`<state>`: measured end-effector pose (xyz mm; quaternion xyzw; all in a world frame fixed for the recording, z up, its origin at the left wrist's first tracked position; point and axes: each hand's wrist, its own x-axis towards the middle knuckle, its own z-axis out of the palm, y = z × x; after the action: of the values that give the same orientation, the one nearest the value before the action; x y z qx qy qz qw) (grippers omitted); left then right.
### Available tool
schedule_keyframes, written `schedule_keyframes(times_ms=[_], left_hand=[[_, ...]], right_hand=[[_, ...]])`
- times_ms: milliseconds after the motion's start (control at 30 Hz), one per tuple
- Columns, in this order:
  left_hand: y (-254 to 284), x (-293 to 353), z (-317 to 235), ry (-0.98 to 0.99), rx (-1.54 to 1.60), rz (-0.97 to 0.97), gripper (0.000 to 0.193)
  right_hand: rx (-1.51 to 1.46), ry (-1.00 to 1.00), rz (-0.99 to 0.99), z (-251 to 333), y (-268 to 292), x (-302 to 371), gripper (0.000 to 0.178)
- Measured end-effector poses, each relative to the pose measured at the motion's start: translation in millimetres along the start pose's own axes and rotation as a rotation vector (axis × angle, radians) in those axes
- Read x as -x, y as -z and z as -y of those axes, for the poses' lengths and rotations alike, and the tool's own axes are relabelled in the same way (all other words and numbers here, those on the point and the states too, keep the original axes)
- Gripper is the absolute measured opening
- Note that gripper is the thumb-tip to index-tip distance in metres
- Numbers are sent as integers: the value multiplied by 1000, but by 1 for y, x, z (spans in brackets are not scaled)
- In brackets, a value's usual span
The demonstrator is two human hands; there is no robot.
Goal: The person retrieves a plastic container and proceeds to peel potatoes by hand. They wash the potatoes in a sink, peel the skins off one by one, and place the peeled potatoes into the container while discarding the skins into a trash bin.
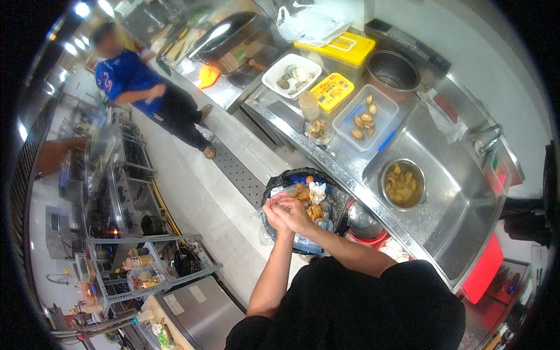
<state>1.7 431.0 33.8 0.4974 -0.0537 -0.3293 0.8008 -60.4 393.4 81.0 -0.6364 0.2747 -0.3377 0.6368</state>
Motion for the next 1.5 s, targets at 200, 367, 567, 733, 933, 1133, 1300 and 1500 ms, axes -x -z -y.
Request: schedule_keyframes(times_ms=[200, 367, 567, 733, 933, 1133, 1300, 1500], left_hand=[[12, 2, 6, -28, 22, -2, 54], [-1, 8, -1, -134, -181, 13, 53], [-11, 13, -13, -128, -343, 101, 49], [-14, 14, -3, -217, -482, 63, 44], [-7, 14, 4, -283, -622, 40, 38], [-40, 23, -26, -317, -668, 23, 42], [-23, 20, -15, -263, -533, 71, 34], [-37, 26, -19, -310, -552, 94, 44]], right_hand=[[10, -63, 47, -1, -2, 6, 32], [-31, 17, -92, -6, -8, 9, 31], [3, -17, -80, -1, 3, 9, 29], [-13, 15, -132, -15, 5, 10, 28], [-10, -9, -76, -9, 10, 13, 26], [-34, -117, -22, -6, 18, 6, 29], [-39, -36, -42, -1, 16, 9, 29], [-25, -44, -36, -1, 21, 9, 28]])
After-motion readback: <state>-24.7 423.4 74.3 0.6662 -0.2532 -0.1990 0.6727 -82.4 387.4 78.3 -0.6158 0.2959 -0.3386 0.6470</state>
